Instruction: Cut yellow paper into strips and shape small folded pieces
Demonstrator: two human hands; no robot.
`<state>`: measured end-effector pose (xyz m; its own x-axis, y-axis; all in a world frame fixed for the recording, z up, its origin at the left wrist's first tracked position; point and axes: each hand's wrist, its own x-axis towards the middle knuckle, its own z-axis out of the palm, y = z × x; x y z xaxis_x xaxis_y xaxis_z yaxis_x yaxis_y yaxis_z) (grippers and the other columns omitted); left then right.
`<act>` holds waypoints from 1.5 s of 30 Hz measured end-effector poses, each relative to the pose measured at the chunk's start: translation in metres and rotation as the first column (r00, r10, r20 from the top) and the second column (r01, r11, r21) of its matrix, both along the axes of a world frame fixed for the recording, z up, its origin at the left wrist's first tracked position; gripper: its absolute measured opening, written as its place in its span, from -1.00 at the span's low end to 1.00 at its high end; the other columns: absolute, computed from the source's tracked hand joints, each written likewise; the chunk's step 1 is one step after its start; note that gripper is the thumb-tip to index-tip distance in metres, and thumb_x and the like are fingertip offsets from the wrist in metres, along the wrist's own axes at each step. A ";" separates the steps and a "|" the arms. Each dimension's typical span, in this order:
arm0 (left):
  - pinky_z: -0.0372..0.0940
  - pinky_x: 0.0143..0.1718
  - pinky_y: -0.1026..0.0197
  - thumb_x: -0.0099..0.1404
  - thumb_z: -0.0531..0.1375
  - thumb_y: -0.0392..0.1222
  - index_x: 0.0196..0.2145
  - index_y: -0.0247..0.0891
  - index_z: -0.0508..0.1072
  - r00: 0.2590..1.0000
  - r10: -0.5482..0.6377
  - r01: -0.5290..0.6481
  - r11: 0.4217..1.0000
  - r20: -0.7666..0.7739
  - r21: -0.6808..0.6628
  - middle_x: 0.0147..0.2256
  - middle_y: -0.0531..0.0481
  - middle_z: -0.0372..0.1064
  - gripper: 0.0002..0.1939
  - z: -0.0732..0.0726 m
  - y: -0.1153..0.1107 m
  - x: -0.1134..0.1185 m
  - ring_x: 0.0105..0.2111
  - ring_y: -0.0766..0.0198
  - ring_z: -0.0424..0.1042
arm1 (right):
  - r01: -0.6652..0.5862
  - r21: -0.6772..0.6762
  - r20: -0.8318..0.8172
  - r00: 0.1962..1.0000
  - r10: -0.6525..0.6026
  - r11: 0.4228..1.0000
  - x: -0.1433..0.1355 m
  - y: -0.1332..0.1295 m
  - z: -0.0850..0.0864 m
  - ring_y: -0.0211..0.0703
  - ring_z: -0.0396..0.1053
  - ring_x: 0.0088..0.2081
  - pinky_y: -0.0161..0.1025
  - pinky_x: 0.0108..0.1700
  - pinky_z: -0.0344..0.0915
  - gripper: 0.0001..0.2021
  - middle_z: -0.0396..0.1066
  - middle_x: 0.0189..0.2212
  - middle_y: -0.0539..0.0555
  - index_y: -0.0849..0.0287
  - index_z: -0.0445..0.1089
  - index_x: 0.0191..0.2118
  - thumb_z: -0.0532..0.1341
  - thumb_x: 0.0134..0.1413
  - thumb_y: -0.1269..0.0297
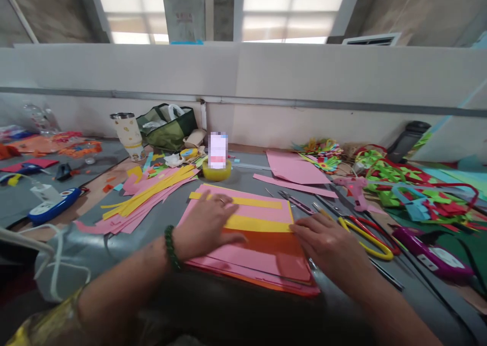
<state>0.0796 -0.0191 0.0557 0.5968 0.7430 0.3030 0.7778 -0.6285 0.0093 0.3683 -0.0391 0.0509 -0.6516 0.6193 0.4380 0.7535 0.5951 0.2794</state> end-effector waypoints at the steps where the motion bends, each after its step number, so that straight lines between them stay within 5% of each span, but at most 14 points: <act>1: -0.05 0.13 -0.13 0.21 0.13 0.18 0.05 -0.22 0.29 0.998 -0.058 0.058 0.998 0.014 -0.011 0.03 -0.15 0.31 -0.43 -0.002 -0.007 0.010 0.06 0.02 0.22 | -0.037 -0.034 0.015 0.999 0.037 0.999 -0.012 -0.002 0.002 -0.09 0.37 -0.26 -0.17 -0.24 0.32 -0.79 0.49 -0.30 0.10 0.14 0.45 -0.24 0.07 0.16 0.46; 4: 0.00 0.11 -0.10 0.30 0.11 -0.17 -0.10 -0.24 0.38 0.996 -0.070 0.067 0.996 -0.055 -0.053 -0.11 -0.15 0.40 -0.77 -0.014 -0.017 0.028 -0.03 0.05 0.31 | -0.149 -0.111 -0.007 0.989 0.149 0.983 -0.040 -0.003 -0.004 -0.09 0.37 -0.24 -0.19 -0.22 0.34 -0.77 0.49 -0.28 0.14 0.18 0.44 -0.23 0.06 0.16 0.50; 7: 0.20 -0.07 0.03 0.29 0.03 -0.38 -0.25 -0.27 0.44 0.992 -0.059 0.044 0.990 -0.113 -0.133 -0.24 -0.15 0.44 -0.80 -0.026 -0.015 0.021 -0.18 0.10 0.39 | -0.226 -0.163 -0.061 0.974 0.219 0.960 -0.047 0.000 -0.018 -0.11 0.37 -0.25 -0.18 -0.23 0.37 -0.74 0.49 -0.30 0.16 0.20 0.45 -0.24 0.01 0.18 0.51; 14: 0.22 -0.07 0.17 0.37 0.02 -0.17 -0.16 -0.16 0.50 0.985 -0.025 0.079 0.945 0.169 -0.319 -0.09 -0.07 0.40 -0.73 -0.034 -0.017 -0.034 -0.10 0.18 0.36 | -0.192 -0.399 -0.248 0.964 0.096 0.897 -0.026 0.002 -0.033 -0.14 0.37 -0.17 -0.21 -0.19 0.37 -0.72 0.48 -0.20 0.13 0.11 0.47 -0.12 0.03 0.22 0.43; 19: 0.22 -0.19 0.27 0.31 0.10 -0.11 -0.37 -0.20 0.54 0.910 0.134 0.064 0.890 0.393 -0.451 -0.27 -0.01 0.40 -0.76 -0.038 -0.016 -0.056 -0.25 0.28 0.37 | -0.226 -0.538 -0.418 0.908 -0.024 0.812 -0.019 0.007 -0.033 -0.15 0.39 -0.17 -0.20 -0.11 0.35 -0.75 0.46 -0.22 0.13 0.09 0.52 -0.20 0.08 0.21 0.28; 23: 0.16 -0.35 0.27 0.31 0.06 -0.08 -0.57 -0.25 0.43 0.880 0.234 -0.004 0.874 0.413 -0.487 -0.48 0.04 0.32 -0.64 -0.039 -0.014 -0.058 -0.41 0.31 0.32 | -0.210 -0.679 -0.481 0.851 -0.210 0.703 -0.018 0.014 -0.025 -0.15 0.40 -0.29 -0.24 -0.25 0.35 -0.69 0.45 -0.35 0.12 0.14 0.53 -0.38 0.13 0.14 0.07; 28: 0.12 -0.43 0.26 0.26 0.08 0.00 -0.50 -0.21 0.41 0.854 0.405 -0.162 0.802 0.325 -0.574 -0.49 0.08 0.36 -0.70 -0.040 -0.011 -0.060 -0.46 0.28 0.31 | -0.177 -0.765 -0.466 0.815 -0.344 0.619 -0.014 0.023 -0.020 -0.18 0.34 -0.40 -0.26 -0.35 0.27 -0.62 0.42 -0.47 0.08 0.19 0.46 -0.49 0.15 0.07 -0.03; 36: 0.08 -0.43 0.23 0.24 0.05 0.08 -0.47 -0.19 0.41 0.843 0.502 -0.320 0.757 0.194 -0.570 -0.46 0.05 0.42 -0.67 -0.042 -0.010 -0.060 -0.42 0.20 0.34 | -0.052 -0.776 -0.406 0.803 -0.435 0.628 -0.009 0.033 -0.025 -0.22 0.28 -0.44 -0.28 -0.39 0.19 -0.62 0.35 -0.49 0.04 0.20 0.42 -0.54 0.18 0.00 -0.04; 45: 0.06 -0.42 0.20 0.23 0.04 0.09 -0.49 -0.20 0.36 0.824 0.535 -0.361 0.748 0.184 -0.557 -0.47 0.03 0.39 -0.66 -0.042 -0.010 -0.057 -0.41 0.19 0.32 | 0.085 -0.676 -0.363 0.826 -0.432 0.731 -0.012 0.034 -0.029 -0.24 0.25 -0.49 -0.30 -0.46 0.15 -0.63 0.33 -0.52 0.02 0.16 0.33 -0.60 0.18 0.02 -0.02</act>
<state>0.0229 -0.0289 0.0134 0.0916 0.9940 -0.0590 0.8639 -0.0498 0.5012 0.3567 -0.0048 0.0221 -0.2409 0.9656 0.0982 0.8288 0.2573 -0.4969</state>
